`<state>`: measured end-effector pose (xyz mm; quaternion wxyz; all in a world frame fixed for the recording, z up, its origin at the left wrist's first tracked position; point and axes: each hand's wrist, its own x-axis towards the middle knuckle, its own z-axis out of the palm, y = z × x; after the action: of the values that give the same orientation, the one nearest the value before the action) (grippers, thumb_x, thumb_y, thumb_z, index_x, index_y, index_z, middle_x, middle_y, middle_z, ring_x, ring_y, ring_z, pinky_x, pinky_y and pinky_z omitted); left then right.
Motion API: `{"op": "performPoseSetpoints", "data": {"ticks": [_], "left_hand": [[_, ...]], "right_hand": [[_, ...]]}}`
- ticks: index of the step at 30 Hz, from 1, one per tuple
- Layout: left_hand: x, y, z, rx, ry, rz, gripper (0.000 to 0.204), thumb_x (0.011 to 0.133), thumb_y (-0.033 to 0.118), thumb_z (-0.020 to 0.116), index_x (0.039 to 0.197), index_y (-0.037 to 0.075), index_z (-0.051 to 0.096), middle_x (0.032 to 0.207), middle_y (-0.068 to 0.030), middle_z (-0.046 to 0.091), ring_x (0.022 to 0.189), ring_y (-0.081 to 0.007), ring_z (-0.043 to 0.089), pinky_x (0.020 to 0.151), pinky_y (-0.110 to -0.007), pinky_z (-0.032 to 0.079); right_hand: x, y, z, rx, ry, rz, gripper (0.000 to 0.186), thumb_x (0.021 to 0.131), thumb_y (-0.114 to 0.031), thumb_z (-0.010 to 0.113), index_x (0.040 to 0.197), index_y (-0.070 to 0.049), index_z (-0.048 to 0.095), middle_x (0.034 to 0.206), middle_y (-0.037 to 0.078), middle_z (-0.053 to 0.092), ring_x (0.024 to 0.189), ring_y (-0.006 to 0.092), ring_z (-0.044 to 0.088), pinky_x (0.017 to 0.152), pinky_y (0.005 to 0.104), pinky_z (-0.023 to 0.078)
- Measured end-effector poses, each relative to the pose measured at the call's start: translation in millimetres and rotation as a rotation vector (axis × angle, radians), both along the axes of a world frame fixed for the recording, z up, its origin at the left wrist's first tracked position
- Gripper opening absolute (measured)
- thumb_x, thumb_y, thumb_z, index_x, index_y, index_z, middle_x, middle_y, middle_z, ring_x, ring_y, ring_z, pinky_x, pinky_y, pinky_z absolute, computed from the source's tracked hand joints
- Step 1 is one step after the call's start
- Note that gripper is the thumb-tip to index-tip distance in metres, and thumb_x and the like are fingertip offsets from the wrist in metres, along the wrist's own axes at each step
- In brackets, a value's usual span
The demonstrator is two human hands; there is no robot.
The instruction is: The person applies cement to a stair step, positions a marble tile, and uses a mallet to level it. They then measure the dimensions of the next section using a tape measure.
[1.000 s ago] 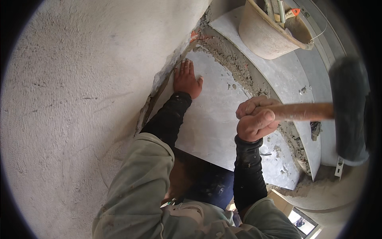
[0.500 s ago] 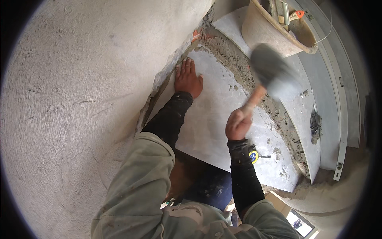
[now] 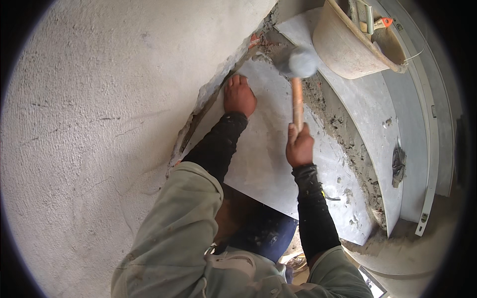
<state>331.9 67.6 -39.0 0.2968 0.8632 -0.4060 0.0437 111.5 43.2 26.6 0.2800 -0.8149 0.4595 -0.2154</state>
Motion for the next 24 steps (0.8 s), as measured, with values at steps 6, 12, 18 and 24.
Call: {"op": "performPoseSetpoints", "data": {"ticks": [6, 12, 18, 24], "left_hand": [[13.0, -2.2, -0.7, -0.055, -0.072, 0.0, 0.02, 0.09, 0.009, 0.058, 0.108, 0.003, 0.062, 0.11, -0.0145, 0.058, 0.109, -0.036, 0.056, 0.094, -0.048, 0.045], [9.4, -8.9, -1.0, -0.086, -0.024, -0.028, 0.017, 0.089, 0.006, 0.057, 0.105, 0.003, 0.063, 0.109, -0.0149, 0.058, 0.107, -0.0363, 0.056, 0.092, -0.048, 0.045], [8.9, -11.4, 5.3, -0.085, -0.042, -0.017, 0.017, 0.087, 0.004, 0.058, 0.103, 0.004, 0.063, 0.108, -0.0148, 0.059, 0.106, -0.0363, 0.056, 0.091, -0.049, 0.044], [22.9, -8.6, -4.2, -0.083, -0.02, -0.014, 0.019, 0.081, 0.005, 0.058, 0.1, 0.003, 0.061, 0.11, -0.0143, 0.057, 0.114, -0.0345, 0.053, 0.098, -0.047, 0.043]], "right_hand": [[19.2, 14.2, 93.6, -0.199, -0.894, 0.177, 0.048, 0.106, -0.045, 0.05, 0.092, 0.0, 0.055, 0.064, 0.002, 0.054, 0.053, 0.0098, 0.05, 0.051, 0.0245, 0.04], [9.1, -2.9, 12.2, 0.024, -0.173, 0.059, 0.039, 0.106, -0.037, 0.053, 0.097, 0.001, 0.055, 0.064, 0.004, 0.052, 0.058, 0.0151, 0.053, 0.053, 0.0365, 0.043], [18.5, 7.8, 61.5, -0.092, -0.909, 0.186, 0.041, 0.106, -0.04, 0.05, 0.09, -0.002, 0.05, 0.063, 0.003, 0.053, 0.053, 0.0131, 0.05, 0.049, 0.0275, 0.038], [25.5, -2.8, 41.0, -0.034, -0.366, 0.08, 0.04, 0.106, -0.04, 0.052, 0.094, -0.002, 0.051, 0.063, 0.011, 0.056, 0.055, 0.0259, 0.055, 0.05, 0.0365, 0.042]]}}
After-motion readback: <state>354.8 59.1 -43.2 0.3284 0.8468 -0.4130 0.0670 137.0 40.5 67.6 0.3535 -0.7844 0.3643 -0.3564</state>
